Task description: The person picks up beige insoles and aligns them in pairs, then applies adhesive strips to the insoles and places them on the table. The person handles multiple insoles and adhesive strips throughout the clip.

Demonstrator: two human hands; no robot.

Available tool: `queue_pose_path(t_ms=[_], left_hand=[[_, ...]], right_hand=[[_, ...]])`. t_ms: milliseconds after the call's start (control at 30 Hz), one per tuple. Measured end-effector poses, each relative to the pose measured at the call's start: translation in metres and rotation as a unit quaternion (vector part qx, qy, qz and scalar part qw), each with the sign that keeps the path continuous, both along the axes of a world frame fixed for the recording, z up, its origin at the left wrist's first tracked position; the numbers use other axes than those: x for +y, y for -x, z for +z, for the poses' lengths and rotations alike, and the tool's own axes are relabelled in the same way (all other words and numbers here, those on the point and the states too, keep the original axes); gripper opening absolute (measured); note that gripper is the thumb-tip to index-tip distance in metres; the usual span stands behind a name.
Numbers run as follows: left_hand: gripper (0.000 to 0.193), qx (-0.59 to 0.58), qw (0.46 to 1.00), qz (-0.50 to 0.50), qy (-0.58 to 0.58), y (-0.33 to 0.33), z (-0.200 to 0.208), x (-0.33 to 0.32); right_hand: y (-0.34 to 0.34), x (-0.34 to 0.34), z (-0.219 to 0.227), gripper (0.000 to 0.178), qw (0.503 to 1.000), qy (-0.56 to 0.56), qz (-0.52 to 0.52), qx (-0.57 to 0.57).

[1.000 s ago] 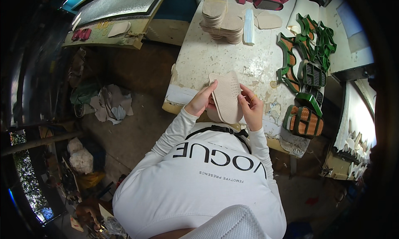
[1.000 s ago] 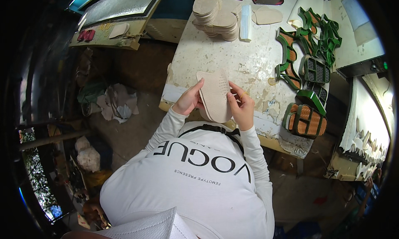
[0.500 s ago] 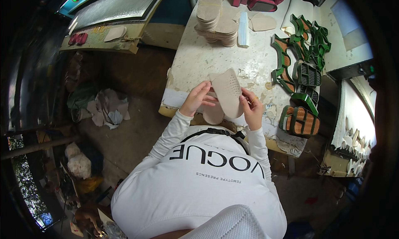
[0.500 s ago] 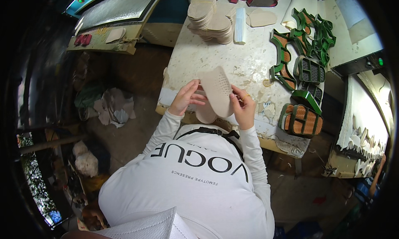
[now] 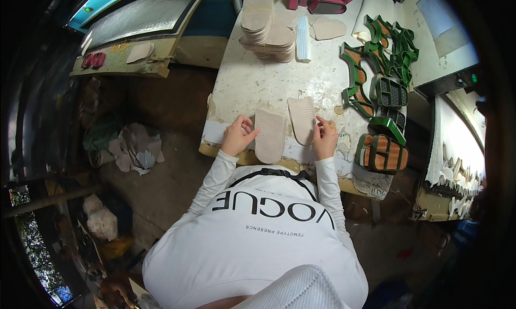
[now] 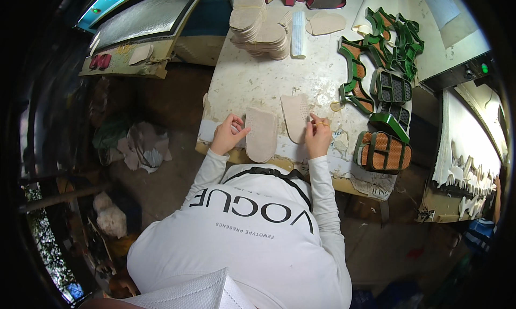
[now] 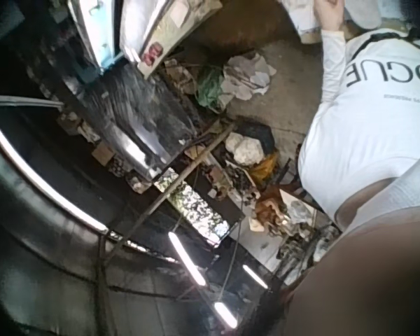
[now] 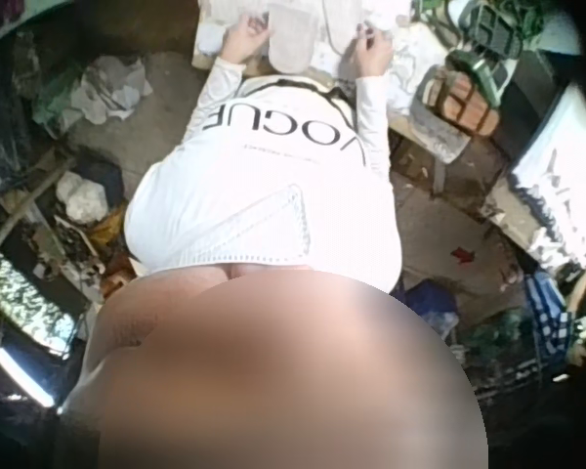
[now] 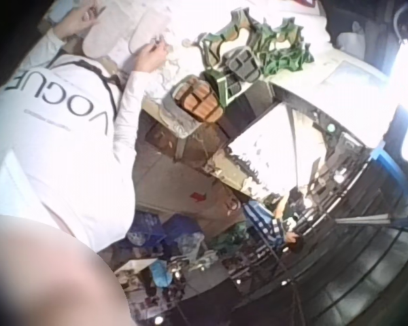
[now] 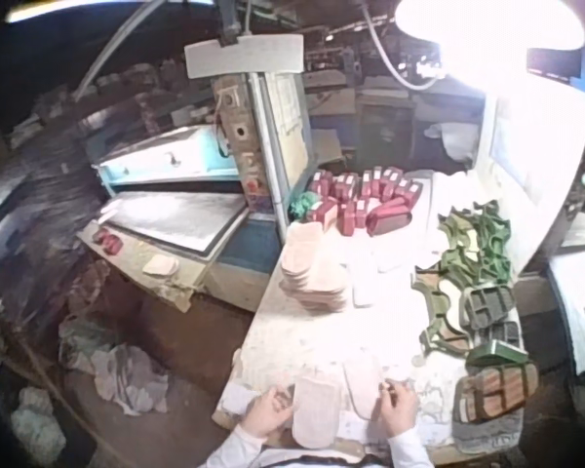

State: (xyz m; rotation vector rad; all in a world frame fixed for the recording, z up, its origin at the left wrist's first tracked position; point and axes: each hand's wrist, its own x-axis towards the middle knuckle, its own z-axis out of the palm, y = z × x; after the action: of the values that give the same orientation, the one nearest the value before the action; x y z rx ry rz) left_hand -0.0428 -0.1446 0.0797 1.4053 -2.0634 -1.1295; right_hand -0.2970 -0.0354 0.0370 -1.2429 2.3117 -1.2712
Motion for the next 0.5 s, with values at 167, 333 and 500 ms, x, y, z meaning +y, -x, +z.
queue_pose_path(t_ms=[167, 333, 500], left_hand=[[0.025, -0.003, 0.999, -0.006, -0.039, 0.003, -0.008, 0.002], [0.039, 0.121, 0.962, -0.032, -0.243, 0.005, 0.004, -0.001], [0.036, 0.161, 0.949, -0.024, -0.269, 0.01, 0.014, 0.002]], right_hand=[[-0.059, -0.007, 0.037, 0.032, 0.941, -0.008, 0.191, -0.278], [-0.09, -0.022, 0.054, 0.061, 0.963, -0.016, 0.251, -0.092], [-0.081, -0.022, 0.046, 0.06, 0.94, -0.036, 0.257, -0.221]])
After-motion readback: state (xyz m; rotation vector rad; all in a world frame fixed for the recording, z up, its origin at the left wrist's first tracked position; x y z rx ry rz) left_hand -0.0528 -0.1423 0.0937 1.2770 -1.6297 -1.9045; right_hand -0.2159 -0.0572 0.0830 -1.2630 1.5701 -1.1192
